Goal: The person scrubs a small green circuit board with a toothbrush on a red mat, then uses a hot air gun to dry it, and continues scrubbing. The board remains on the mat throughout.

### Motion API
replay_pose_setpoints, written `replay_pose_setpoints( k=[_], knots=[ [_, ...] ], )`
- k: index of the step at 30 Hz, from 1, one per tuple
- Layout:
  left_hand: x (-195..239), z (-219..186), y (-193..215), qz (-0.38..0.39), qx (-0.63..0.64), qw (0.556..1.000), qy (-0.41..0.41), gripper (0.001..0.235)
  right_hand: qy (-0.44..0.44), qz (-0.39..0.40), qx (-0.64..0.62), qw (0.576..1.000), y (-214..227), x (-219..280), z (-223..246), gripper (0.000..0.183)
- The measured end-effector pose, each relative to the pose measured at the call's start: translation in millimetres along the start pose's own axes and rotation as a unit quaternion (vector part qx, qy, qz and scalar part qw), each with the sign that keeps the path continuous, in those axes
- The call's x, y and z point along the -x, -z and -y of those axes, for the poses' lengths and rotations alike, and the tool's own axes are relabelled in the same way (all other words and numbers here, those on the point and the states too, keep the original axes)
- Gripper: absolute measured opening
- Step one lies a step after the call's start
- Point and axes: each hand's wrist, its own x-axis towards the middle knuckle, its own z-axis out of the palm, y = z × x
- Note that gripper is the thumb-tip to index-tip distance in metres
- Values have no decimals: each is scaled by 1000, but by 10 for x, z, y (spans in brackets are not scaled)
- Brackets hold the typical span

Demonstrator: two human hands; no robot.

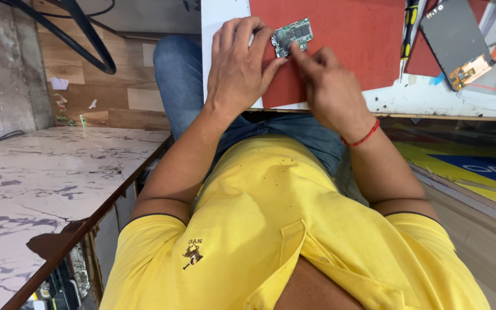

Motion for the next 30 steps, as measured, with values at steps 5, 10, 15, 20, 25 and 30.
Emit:
replay_pose_setpoints(
  k=[5, 10, 15, 20, 25, 30],
  knots=[
    [-4, 3, -53, 9, -7, 1000, -2, 52, -21, -54, 8, 998, -28, 67, -50, 58],
    [8, 28, -36, 2, -4, 1000, -7, 51, -32, -30, 8, 999, -17, 20, 47, 50],
    [5, 18, -25, -11, 0, 1000, -10, 50, -10, -17, -15, 1000, 35, -5, 52, 54],
    [-9, -14, -39, -2, 9, 1000, 0, 50, -41, -46, 6, 998, 45, 26, -22, 49],
    [-18, -4, -18, 6, 6, 1000, 2, 49, -30, -27, 1, 999, 39, 3, -15, 47],
    [6, 20, -13, -5, 9, 1000, 1, 49, -33, -18, 7, 999, 52, -57, -28, 48]
  ],
)
